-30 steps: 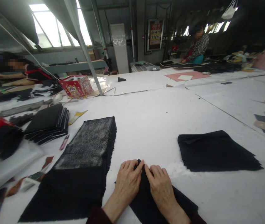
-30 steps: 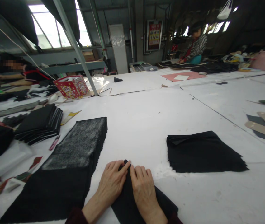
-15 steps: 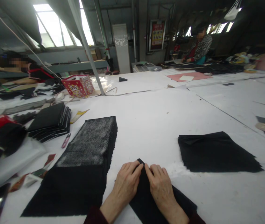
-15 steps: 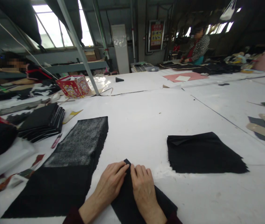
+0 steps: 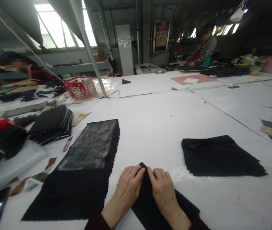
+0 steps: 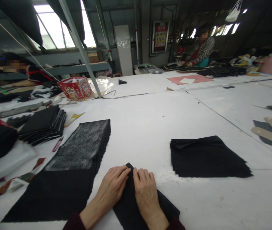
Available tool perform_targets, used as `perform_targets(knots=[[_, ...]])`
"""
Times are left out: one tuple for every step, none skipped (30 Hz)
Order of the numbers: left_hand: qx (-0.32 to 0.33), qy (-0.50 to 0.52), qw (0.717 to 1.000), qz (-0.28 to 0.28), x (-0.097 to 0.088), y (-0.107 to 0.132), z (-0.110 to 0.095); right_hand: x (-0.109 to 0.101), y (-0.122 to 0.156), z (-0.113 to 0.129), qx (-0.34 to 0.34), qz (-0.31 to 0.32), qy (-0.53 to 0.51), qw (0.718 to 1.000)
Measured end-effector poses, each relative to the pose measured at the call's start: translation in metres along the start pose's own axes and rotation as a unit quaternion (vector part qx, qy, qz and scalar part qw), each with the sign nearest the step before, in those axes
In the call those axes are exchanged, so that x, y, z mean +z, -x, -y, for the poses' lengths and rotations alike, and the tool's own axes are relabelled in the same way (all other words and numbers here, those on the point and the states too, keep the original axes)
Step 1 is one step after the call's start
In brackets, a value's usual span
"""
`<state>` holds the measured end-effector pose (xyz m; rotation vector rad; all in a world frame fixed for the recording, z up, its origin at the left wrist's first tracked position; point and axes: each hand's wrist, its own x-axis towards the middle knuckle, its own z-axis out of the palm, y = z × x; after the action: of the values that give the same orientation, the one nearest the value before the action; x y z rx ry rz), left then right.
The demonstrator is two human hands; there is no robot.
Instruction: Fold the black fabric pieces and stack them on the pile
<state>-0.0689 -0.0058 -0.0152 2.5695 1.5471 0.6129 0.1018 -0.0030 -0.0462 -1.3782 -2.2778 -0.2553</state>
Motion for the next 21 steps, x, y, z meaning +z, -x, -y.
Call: perform_targets(knots=[[-0.001,-0.002,1.000,0.001,0.000,-0.001,0.000,0.000,0.000,0.000,0.001,0.001,-0.001,1.000],[-0.003,-0.005,1.000,0.002,0.000,-0.001,0.000,0.000,0.000,0.000,0.001,0.004,-0.002,1.000],[-0.006,-0.008,1.000,0.003,0.000,-0.002,0.000,-0.001,0.000,0.000,0.002,0.007,-0.004,1.000],[-0.011,-0.014,1.000,0.004,-0.001,-0.004,-0.001,-0.001,0.000,0.000,0.003,0.010,-0.006,1.000],[-0.015,-0.022,1.000,0.006,-0.001,-0.006,-0.002,-0.001,0.000,0.000,0.005,0.013,-0.006,1.000],[-0.015,-0.032,0.999,0.010,-0.002,-0.007,-0.002,-0.001,0.000,0.000,0.006,0.015,-0.007,1.000],[-0.011,-0.044,0.999,0.017,-0.003,-0.009,-0.003,-0.001,0.000,0.000,0.008,0.016,-0.006,1.000],[-0.003,-0.056,0.998,0.024,-0.003,-0.011,-0.004,-0.001,-0.001,0.001,0.009,0.017,-0.005,1.000],[0.008,-0.067,0.997,0.031,-0.004,-0.013,-0.004,-0.001,-0.001,0.000,0.010,0.016,-0.005,1.000],[0.019,-0.076,0.996,0.036,-0.004,-0.014,-0.005,-0.002,-0.001,0.000,0.010,0.015,-0.005,1.000],[0.029,-0.083,0.995,0.039,-0.005,-0.015,-0.005,-0.002,-0.001,0.000,0.010,0.014,-0.006,1.000],[0.036,-0.089,0.995,0.039,-0.005,-0.015,-0.005,-0.003,-0.001,-0.001,0.010,0.013,-0.009,1.000],[0.041,-0.096,0.994,0.038,-0.005,-0.015,-0.005,-0.004,-0.001,-0.002,0.010,0.013,-0.015,1.000],[0.046,-0.102,0.993,0.038,-0.005,-0.015,-0.006,-0.005,-0.001,-0.004,0.008,0.014,-0.024,1.000],[0.050,-0.110,0.992,0.039,-0.004,-0.015,-0.006,-0.006,0.000,-0.006,0.007,0.015,-0.035,0.999],[0.052,-0.117,0.991,0.040,-0.004,-0.014,-0.006,-0.006,0.001,-0.008,0.005,0.016,-0.047,0.999],[0.051,-0.124,0.990,0.040,-0.003,-0.014,-0.007,-0.007,0.003,-0.010,0.003,0.017,-0.059,0.998],[0.050,-0.129,0.990,0.040,-0.002,-0.013,-0.007,-0.007,0.004,-0.012,0.001,0.016,-0.069,0.998],[0.048,-0.131,0.989,0.038,-0.002,-0.013,-0.008,-0.007,0.006,-0.014,0.000,0.013,-0.075,0.997],[0.047,-0.132,0.989,0.038,-0.002,-0.013,-0.008,-0.008,0.009,-0.016,-0.001,0.009,-0.079,0.997],[0.048,-0.132,0.989,0.038,-0.002,-0.012,-0.009,-0.008,0.011,-0.018,-0.002,0.007,-0.080,0.997]])
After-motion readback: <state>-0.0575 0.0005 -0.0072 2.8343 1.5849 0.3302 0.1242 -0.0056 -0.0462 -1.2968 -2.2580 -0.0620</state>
